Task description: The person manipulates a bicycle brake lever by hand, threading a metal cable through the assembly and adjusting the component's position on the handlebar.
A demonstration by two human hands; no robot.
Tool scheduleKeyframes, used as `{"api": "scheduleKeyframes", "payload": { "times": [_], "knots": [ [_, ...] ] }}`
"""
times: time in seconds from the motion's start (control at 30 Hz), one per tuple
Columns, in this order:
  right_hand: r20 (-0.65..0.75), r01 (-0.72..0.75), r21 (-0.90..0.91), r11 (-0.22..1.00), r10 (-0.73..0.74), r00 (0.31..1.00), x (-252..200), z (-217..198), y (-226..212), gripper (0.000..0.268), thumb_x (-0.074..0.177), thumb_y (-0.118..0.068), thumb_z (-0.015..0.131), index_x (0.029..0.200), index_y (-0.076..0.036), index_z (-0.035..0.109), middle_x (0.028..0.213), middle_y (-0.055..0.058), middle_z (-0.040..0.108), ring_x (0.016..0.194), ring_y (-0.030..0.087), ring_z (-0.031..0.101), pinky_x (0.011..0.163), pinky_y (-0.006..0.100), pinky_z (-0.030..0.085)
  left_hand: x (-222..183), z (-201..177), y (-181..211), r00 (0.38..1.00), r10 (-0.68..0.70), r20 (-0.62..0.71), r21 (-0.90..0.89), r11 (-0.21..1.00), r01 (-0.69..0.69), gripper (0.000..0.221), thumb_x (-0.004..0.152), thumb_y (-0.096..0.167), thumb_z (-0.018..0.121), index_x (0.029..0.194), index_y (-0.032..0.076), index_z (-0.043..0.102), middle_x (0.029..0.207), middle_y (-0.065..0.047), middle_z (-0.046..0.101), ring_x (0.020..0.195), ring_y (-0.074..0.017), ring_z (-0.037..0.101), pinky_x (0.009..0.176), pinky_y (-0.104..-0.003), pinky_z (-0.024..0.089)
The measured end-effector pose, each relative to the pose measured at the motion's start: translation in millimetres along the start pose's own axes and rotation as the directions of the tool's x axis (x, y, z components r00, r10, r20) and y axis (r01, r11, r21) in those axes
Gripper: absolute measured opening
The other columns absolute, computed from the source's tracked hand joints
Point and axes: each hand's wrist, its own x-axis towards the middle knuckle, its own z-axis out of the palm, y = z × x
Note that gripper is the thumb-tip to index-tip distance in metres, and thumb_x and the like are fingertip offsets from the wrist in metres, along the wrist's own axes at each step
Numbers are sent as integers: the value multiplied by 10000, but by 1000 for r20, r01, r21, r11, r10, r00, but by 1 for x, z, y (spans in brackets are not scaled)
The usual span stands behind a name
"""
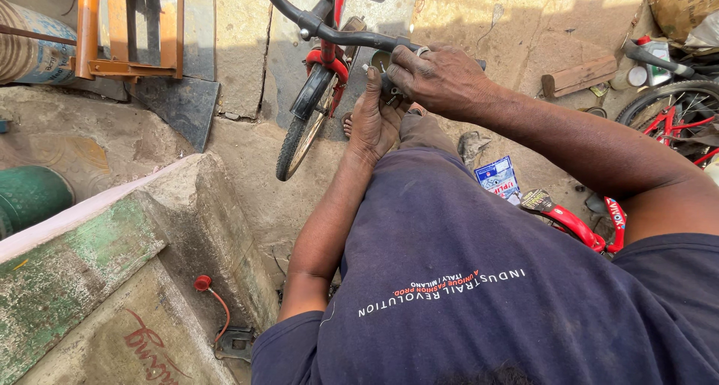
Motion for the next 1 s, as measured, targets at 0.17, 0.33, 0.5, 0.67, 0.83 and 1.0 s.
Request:
{"api": "scheduleKeyframes", "payload": {
  "times": [0.17, 0.33, 0.5, 0.67, 0.83, 1.0],
  "knots": [
    [-3, -104, 150, 983, 106, 994, 3, -19, -2, 291, 994, -287, 618, 1202, -92, 679, 1166, 110, 670, 726, 221, 699, 547, 359, 566, -1, -2, 0, 1000, 12, 10, 16, 1000, -12, 692, 936, 557, 696, 1271, -25, 529, 1152, -131, 615, 1138, -218, 641, 1045, -407, 581],
    [-1, -36, -38, 999, 36, 999, 3, 3, 7, 163, 1029, -170, 610, 1148, -80, 675, 1263, 106, 679, 745, 152, 695, 620, 314, 591, 0, -4, -1, 999, 30, 24, 14, 999, -30, 640, 971, 542, 694, 1224, -23, 532, 1111, -146, 598, 1126, -236, 645, 1060, -424, 592],
    [-2, -42, -26, 999, 42, 999, -2, 17, 9, 189, 1013, -171, 620, 1137, -38, 670, 1185, 143, 685, 738, 154, 693, 574, 296, 585, 0, -2, -2, 1000, 13, 0, 19, 1000, -13, 666, 931, 543, 695, 1240, -21, 523, 1143, -148, 612, 1136, -231, 651, 1051, -413, 589],
    [51, -123, 20, 992, 121, 991, 4, 10, 5, 189, 1072, -212, 612, 1141, -43, 662, 1077, 113, 680, 662, 134, 660, 511, 286, 542, 1, -3, -2, 1000, 3, -27, 13, 1000, -3, 664, 918, 510, 737, 1253, -26, 530, 1150, -138, 623, 1133, -224, 651, 1052, -400, 588],
    [-53, -155, 34, 987, 157, 986, -1, -9, 18, 298, 1053, -365, 673, 1149, -83, 678, 948, 38, 642, 579, 125, 580, 454, 287, 459, -1, -1, -2, 1000, 26, -17, 9, 1000, -26, 640, 928, 486, 756, 1242, -34, 554, 1102, -140, 653, 1071, -235, 675, 1000, -410, 609],
    [-50, -262, 240, 935, 281, 958, -27, 7, 5, 189, 1054, -266, 675, 1203, -159, 720, 1014, 9, 655, 627, 118, 605, 463, 285, 484, -2, 5, 2, 1000, 1, -13, -19, 1000, -1, 584, 928, 452, 739, 1223, -27, 582, 1105, -148, 680, 1059, -230, 694, 965, -402, 616]
  ]
}}
